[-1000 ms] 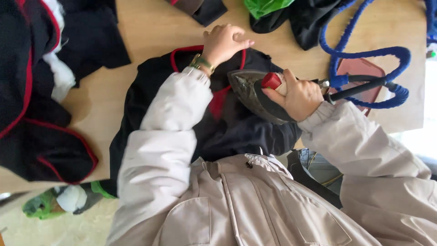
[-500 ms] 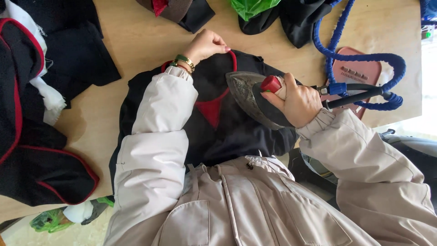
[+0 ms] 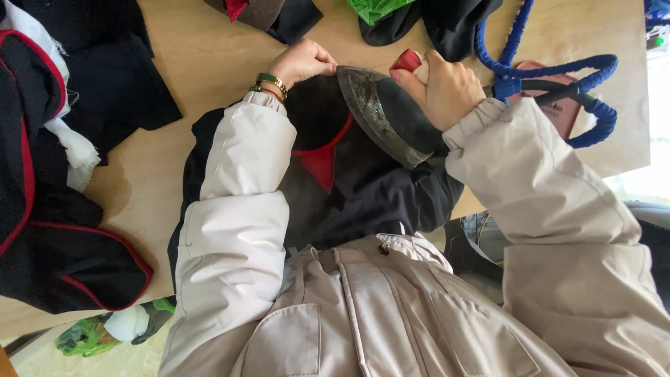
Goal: Ironing a black garment with red trim using a steam iron on a workbench.
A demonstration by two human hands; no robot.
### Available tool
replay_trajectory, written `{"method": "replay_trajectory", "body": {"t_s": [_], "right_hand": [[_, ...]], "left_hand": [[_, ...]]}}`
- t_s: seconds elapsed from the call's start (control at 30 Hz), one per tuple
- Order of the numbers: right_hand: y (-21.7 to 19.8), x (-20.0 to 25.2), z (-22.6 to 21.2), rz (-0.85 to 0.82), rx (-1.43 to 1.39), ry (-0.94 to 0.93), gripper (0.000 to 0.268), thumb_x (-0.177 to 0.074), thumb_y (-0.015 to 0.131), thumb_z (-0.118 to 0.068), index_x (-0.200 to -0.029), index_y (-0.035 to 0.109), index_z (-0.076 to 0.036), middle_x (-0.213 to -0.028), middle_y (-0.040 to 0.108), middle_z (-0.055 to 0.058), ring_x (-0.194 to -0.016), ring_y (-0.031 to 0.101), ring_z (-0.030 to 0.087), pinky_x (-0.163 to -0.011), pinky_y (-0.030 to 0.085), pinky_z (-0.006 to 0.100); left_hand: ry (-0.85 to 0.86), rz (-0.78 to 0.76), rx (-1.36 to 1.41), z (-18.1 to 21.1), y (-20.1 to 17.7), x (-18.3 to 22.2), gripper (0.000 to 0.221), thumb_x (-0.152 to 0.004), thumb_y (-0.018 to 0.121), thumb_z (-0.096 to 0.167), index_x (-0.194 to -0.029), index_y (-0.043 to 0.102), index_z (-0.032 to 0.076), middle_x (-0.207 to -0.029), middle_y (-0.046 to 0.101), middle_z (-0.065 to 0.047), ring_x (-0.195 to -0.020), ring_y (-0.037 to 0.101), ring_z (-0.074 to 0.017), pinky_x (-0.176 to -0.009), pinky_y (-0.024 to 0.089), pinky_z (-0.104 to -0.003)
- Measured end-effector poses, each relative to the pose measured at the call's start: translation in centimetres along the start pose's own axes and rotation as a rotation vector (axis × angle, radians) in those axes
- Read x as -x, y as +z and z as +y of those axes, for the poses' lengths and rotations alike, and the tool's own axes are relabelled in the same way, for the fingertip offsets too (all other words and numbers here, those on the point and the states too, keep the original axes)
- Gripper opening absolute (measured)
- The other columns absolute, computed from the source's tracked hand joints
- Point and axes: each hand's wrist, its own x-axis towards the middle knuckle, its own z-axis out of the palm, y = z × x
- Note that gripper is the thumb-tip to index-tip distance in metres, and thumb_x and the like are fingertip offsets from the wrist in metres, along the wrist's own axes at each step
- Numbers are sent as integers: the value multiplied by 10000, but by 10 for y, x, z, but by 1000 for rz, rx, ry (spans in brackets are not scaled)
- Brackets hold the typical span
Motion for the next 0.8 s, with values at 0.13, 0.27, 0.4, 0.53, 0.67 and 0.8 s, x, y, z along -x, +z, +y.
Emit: {"method": "replay_trajectory", "body": {"t_s": [0.13, 0.27, 0.4, 0.53, 0.67, 0.8], "right_hand": [[-1, 15, 7, -8, 19, -37, 654, -1053, 566, -711, -984, 609, -61, -743, 652, 216, -713, 657, 479, -583, 492, 562], [-17, 9, 5, -114, -102, -49, 617, -1089, 547, -630, -958, 624, -32, -713, 646, 166, -653, 666, 391, -597, 502, 521], [-7, 15, 5, -17, 26, -211, 650, -1049, 562, -692, -1029, 637, -47, -689, 639, 175, -624, 656, 425, -529, 484, 540], [-4, 37, 1, -25, 86, -303, 661, -991, 560, -711, -1162, 669, -82, -588, 626, 152, -588, 671, 408, -568, 519, 506], [7, 62, 12, 3, 155, -295, 692, -923, 541, -802, -1103, 663, -144, -590, 637, 109, -609, 685, 395, -568, 524, 490], [9, 84, 30, 18, 201, -402, 691, -927, 532, -787, -1128, 657, -137, -576, 611, 98, -589, 677, 398, -503, 510, 495]], "left_hand": [[33, -36, 85, 5, -4, 5, 152, -896, 807, 330, -999, 819, 218, -954, 792, 84, -887, 674, 2, -820, 491, -193], [41, -67, 82, 7, -6, 8, 172, -895, 795, 316, -1005, 819, 186, -959, 792, 67, -882, 675, -15, -803, 481, -202], [18, -38, 86, 13, -6, 14, 167, -891, 807, 329, -993, 820, 197, -965, 796, 76, -868, 671, 3, -772, 476, -180], [6, -18, 29, 8, -2, 13, 181, -901, 793, 375, -1008, 821, 232, -976, 788, 85, -890, 661, -23, -786, 482, -214], [180, 156, -34, 5, 5, 27, 92, -908, 781, 270, -934, 835, 200, -954, 801, 16, -953, 701, -120, -874, 505, -304], [366, 525, -256, 28, 4, 114, 159, -930, 771, 255, -1034, 767, 134, -1031, 707, -94, -995, 662, -328, -830, 491, -460]]}}
